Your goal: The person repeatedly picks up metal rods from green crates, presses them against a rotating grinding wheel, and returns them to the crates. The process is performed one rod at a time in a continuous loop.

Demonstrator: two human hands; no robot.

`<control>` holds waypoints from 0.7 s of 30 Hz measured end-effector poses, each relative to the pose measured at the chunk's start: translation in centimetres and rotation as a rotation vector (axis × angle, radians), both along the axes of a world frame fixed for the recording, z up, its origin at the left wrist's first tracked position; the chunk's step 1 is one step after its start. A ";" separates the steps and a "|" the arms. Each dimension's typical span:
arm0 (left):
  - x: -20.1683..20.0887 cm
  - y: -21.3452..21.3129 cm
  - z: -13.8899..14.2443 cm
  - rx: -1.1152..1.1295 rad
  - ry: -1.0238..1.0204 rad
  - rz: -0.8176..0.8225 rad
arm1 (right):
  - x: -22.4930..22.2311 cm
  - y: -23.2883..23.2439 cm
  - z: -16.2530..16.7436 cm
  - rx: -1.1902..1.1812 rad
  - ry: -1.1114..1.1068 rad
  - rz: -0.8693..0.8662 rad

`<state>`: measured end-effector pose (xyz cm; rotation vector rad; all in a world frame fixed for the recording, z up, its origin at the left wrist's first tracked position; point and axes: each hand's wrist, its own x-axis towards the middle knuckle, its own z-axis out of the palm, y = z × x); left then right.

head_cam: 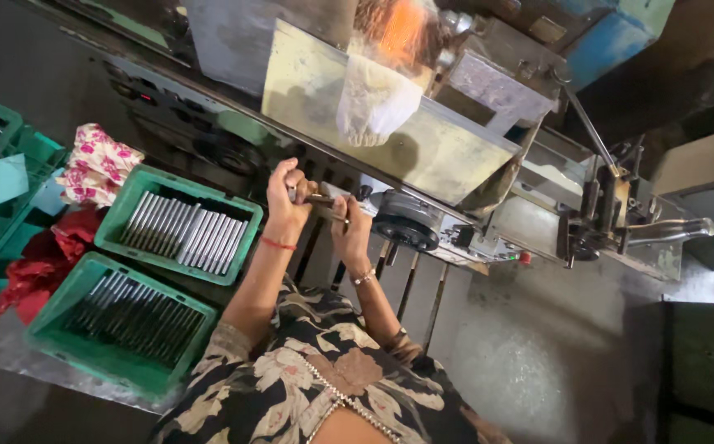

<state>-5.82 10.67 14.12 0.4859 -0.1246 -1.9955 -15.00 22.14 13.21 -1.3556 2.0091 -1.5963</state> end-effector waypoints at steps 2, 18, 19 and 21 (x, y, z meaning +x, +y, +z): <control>0.8 -1.0 -0.2 -0.025 0.002 -0.044 | 0.3 -0.3 0.0 -0.005 -0.379 0.053; 9.8 -0.4 -10.1 -0.462 -1.044 0.154 | -30.6 -7.5 6.5 0.403 0.545 -0.404; 10.0 0.0 -9.3 -0.572 -1.192 0.129 | -30.5 -7.5 6.7 0.409 0.558 -0.430; 10.8 0.8 -7.3 -0.693 -1.486 0.288 | -30.4 -7.7 6.9 0.436 0.591 -0.474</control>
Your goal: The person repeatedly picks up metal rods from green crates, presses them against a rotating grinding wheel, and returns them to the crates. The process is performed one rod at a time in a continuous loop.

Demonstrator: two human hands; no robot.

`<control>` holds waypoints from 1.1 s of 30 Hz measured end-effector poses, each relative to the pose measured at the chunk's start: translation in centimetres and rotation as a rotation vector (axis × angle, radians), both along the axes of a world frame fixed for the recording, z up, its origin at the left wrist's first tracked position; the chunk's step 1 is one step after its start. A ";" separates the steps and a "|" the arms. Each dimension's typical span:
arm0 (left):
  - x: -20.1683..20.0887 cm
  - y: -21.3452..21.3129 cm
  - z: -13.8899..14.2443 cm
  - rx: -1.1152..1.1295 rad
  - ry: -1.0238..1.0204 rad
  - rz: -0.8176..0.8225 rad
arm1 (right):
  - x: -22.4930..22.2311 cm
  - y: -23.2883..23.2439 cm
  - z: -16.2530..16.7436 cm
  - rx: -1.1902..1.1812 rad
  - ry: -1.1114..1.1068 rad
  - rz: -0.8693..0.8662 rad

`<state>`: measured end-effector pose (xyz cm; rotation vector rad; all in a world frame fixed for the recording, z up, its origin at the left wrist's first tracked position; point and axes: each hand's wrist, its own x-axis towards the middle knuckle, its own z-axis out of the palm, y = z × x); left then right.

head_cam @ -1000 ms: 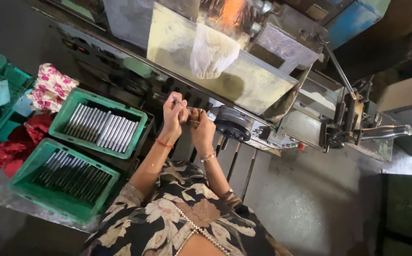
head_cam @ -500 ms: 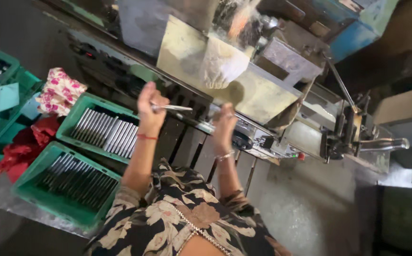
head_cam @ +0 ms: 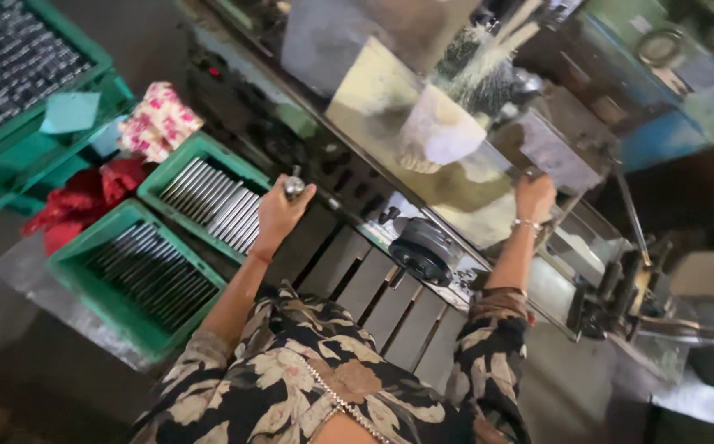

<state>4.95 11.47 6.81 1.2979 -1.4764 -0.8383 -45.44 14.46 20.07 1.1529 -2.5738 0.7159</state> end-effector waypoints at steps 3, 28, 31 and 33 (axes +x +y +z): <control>1.1 1.1 3.0 -0.134 -0.130 0.068 | -1.1 0.0 -0.3 0.051 0.056 -0.029; 6.4 0.7 4.3 0.146 0.531 0.069 | 41.6 0.2 -8.9 -0.114 -1.515 0.943; 8.8 0.8 4.1 -0.378 0.056 0.151 | 43.0 -0.6 -8.0 -0.019 -1.451 0.891; 9.8 0.4 3.7 -0.460 -0.021 0.162 | 44.1 -1.0 -7.0 0.021 -1.555 0.866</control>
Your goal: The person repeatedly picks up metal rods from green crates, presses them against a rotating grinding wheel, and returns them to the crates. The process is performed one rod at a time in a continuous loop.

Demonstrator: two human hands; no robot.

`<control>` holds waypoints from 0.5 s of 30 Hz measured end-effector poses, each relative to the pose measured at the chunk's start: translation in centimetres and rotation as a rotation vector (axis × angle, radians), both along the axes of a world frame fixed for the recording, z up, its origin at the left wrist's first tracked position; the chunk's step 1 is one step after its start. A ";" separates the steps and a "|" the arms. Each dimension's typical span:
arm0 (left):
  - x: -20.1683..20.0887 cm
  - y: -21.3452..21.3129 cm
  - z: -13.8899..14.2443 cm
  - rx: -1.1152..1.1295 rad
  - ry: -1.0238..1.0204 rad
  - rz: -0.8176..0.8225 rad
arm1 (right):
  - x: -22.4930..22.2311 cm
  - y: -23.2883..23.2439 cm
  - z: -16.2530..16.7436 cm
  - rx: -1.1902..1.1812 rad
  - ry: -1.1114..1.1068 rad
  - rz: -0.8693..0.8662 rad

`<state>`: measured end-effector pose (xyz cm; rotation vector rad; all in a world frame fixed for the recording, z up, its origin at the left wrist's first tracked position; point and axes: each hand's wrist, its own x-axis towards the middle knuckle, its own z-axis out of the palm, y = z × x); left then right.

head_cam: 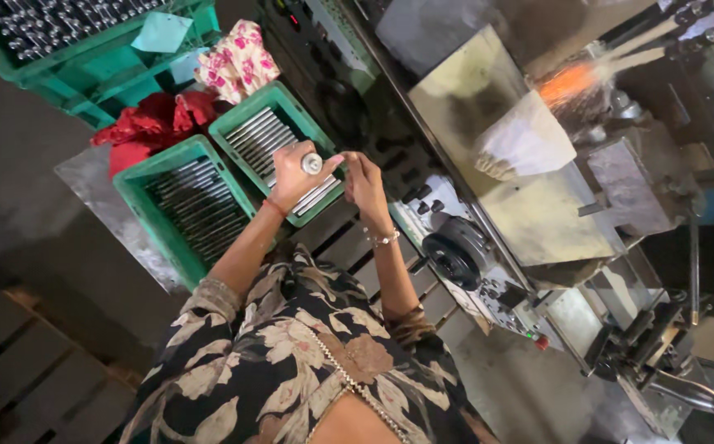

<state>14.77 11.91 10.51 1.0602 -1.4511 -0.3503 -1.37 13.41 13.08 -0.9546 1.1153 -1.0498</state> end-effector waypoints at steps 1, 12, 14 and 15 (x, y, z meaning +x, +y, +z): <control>0.3 -0.3 -0.3 -0.038 -0.038 0.013 | 0.6 -0.2 0.5 0.036 -0.036 0.013; 1.3 -3.0 0.0 0.621 1.026 -0.103 | 7.4 -2.1 -0.1 -0.533 0.162 -0.228; 1.4 -2.4 0.3 0.691 1.061 -0.216 | 7.2 -2.7 -0.5 -0.569 0.188 -0.262; 1.8 -1.8 0.1 0.681 0.926 -0.291 | 7.2 -3.0 -0.6 -0.473 0.150 -0.276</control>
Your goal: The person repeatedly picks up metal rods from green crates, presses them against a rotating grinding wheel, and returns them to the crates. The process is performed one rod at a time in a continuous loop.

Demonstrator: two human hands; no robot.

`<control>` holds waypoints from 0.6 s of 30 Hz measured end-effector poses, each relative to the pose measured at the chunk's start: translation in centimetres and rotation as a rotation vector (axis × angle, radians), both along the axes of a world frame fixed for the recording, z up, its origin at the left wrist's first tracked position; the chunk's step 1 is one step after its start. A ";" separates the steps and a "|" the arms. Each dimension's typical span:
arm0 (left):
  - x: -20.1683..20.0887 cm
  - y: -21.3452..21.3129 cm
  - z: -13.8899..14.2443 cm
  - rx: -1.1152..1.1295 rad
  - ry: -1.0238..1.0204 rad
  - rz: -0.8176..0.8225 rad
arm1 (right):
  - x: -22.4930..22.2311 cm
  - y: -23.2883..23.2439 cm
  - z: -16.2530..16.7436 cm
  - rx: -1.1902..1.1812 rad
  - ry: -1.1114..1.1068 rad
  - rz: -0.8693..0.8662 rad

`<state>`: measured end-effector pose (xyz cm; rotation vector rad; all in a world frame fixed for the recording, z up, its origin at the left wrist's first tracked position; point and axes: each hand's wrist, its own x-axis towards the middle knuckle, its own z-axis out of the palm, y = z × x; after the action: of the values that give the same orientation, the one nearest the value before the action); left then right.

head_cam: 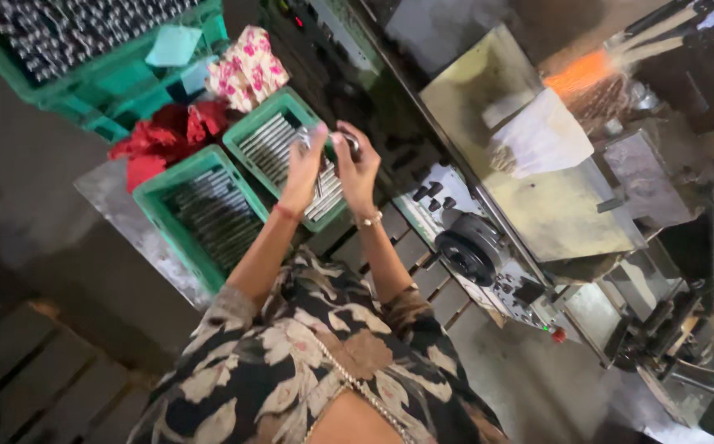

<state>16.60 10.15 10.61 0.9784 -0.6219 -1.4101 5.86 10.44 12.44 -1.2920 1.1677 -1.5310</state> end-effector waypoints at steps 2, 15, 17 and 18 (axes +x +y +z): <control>0.0 0.2 -1.1 -0.043 -0.137 -0.200 | -0.6 -0.6 0.1 0.074 -0.140 -0.047; 2.0 -3.0 -9.6 0.050 -1.550 -0.405 | -8.9 7.8 1.3 -0.030 -0.129 -0.429; 2.4 -2.9 -8.7 -0.084 -1.559 -0.407 | -9.5 9.9 0.3 0.023 -0.086 -0.448; 2.9 -2.8 -8.2 -0.148 -1.560 -0.404 | -9.8 10.7 -0.2 0.040 -0.064 -0.452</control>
<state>19.47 7.37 2.38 1.8079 -2.0948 -0.6278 -3.93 21.11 12.27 -0.9843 1.5117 -1.8399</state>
